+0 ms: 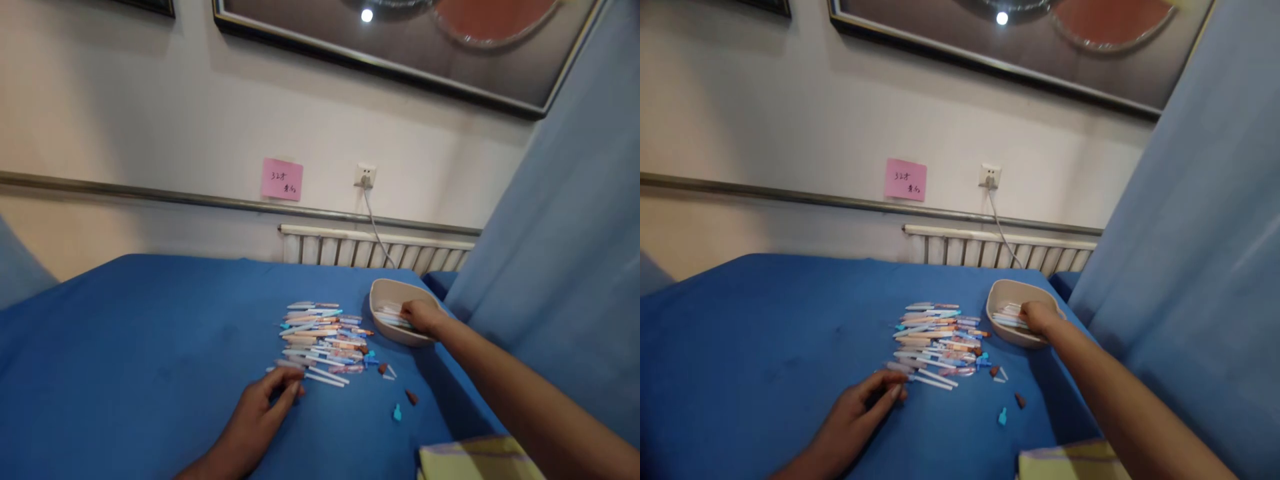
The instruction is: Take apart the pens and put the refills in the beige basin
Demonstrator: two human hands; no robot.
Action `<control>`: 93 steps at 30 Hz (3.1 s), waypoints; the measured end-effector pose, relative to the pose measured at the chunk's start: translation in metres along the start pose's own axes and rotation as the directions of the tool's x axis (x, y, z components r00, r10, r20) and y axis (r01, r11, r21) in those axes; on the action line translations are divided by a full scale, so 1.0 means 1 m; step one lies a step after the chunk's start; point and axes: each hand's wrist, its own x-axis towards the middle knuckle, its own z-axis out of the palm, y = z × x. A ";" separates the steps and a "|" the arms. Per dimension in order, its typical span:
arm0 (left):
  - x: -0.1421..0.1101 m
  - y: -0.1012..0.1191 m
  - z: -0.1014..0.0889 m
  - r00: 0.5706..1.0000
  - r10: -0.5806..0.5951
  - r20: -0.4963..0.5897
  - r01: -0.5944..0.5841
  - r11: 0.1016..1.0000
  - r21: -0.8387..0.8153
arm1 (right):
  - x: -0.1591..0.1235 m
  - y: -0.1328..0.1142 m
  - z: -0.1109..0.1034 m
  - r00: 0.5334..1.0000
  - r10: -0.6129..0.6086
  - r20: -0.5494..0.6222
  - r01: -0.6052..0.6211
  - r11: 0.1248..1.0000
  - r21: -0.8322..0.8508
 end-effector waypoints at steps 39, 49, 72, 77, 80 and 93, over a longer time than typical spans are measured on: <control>-0.001 -0.001 -0.034 0.980 0.158 0.122 -0.198 0.847 0.494 | -0.124 -0.161 0.028 0.880 -0.466 -0.092 0.463 0.885 -0.052; 0.006 -0.006 -0.070 0.995 -0.026 -0.094 0.048 0.970 0.238 | -0.120 -0.132 0.042 0.893 -0.426 -0.145 0.445 0.884 0.140; -0.015 0.011 -0.033 0.974 -0.019 0.226 -0.006 0.994 0.107 | -0.141 -0.147 0.031 0.840 -0.509 -0.188 0.542 0.807 0.234; -0.016 0.010 -0.030 0.972 0.005 0.235 -0.027 0.996 0.090 | -0.140 -0.147 0.032 0.841 -0.514 -0.170 0.539 0.822 0.183; -0.017 0.008 -0.028 0.970 0.004 0.242 -0.031 0.994 0.105 | -0.140 -0.148 0.032 0.833 -0.526 -0.172 0.550 0.819 0.161; -0.014 0.002 -0.026 0.966 -0.002 0.259 -0.037 0.988 0.149 | -0.139 -0.145 0.032 0.829 -0.529 -0.179 0.555 0.818 0.152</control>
